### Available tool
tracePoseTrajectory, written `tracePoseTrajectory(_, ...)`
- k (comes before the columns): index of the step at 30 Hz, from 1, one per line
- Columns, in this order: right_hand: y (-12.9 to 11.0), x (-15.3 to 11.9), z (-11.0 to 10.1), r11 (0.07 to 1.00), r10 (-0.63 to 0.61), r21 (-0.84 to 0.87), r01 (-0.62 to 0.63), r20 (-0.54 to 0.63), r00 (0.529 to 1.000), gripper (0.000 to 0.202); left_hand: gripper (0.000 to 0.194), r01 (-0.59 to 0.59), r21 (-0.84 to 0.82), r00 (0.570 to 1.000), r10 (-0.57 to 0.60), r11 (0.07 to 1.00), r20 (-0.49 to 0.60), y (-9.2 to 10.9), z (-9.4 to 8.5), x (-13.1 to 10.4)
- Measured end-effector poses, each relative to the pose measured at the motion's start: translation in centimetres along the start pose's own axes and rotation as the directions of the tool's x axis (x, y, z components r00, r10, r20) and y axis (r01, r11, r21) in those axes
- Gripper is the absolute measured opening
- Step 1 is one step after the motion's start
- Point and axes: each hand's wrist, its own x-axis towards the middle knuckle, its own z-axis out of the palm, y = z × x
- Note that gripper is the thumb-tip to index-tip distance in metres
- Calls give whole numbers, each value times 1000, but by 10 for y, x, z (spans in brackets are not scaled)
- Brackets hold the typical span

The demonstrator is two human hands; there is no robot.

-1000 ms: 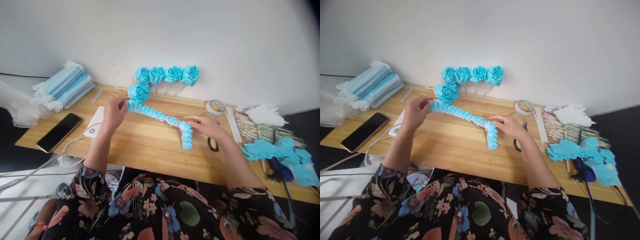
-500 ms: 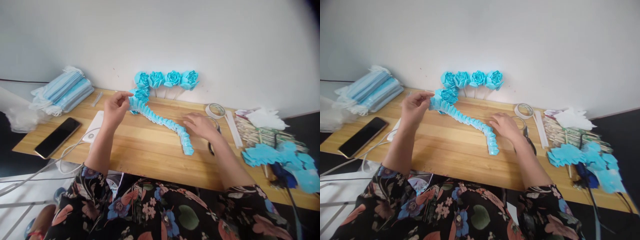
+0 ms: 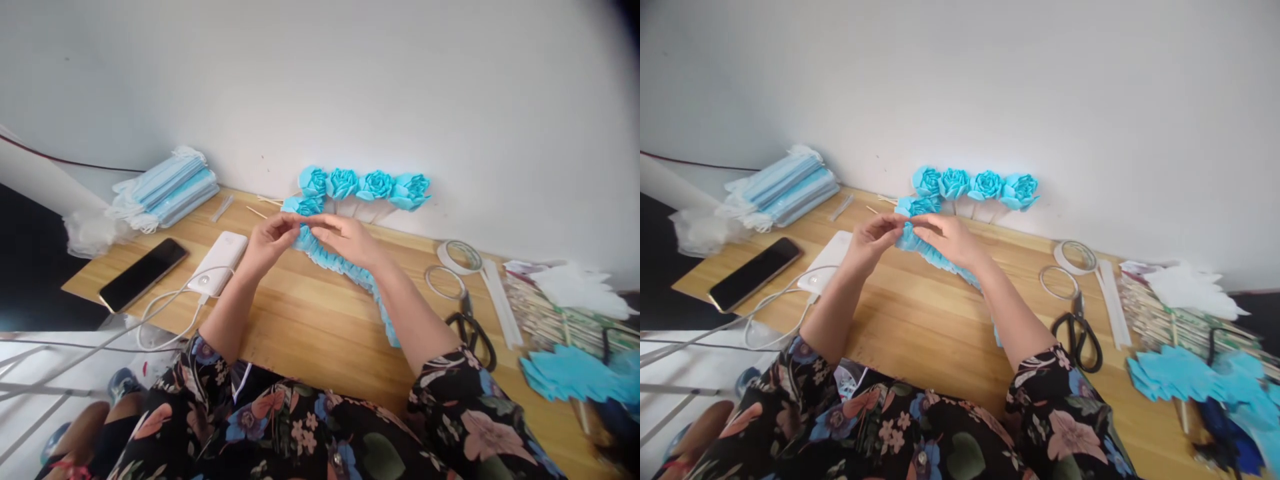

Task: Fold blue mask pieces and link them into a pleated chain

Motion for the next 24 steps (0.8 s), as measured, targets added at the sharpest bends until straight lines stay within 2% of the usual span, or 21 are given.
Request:
tracePoseTrajectory(4, 3, 4, 5, 996, 47, 70, -47, -1, 999, 20, 36, -44, -20, 999, 44, 999, -23, -1, 3, -3)
tracePoseTrajectory(6, 3, 3, 4, 994, 61, 94, -55, -61, 996, 19, 42, -38, -53, 999, 37, 998, -22, -2, 4, -5)
tracePoseTrajectory(9, 4, 0, 2, 991, 78, 119, -57, -183, 980, 20, 48, 30, -60, 999, -28, 998, 32, -3, 6, -7)
tracePoseTrajectory(12, 6, -4, 1, 991, 74, 124, -45, -244, 967, 20, 43, 77, 3, 995, -77, 997, 58, -4, 10, -9)
tracePoseTrajectory(17, 8, -6, 4, 989, 77, 142, -45, -230, 970, 24, 28, 95, 46, 995, -97, 994, 34, -11, 13, -8)
tracePoseTrajectory(22, 10, -6, 5, 977, 60, 213, -27, -152, 987, 31, 27, 113, 34, 994, -113, 993, -5, -20, 12, -5)
tracePoseTrajectory(24, 10, -5, 7, 982, 58, 186, -31, -140, 988, 30, 27, 103, 17, 995, -103, 995, 10, -21, 12, -5)
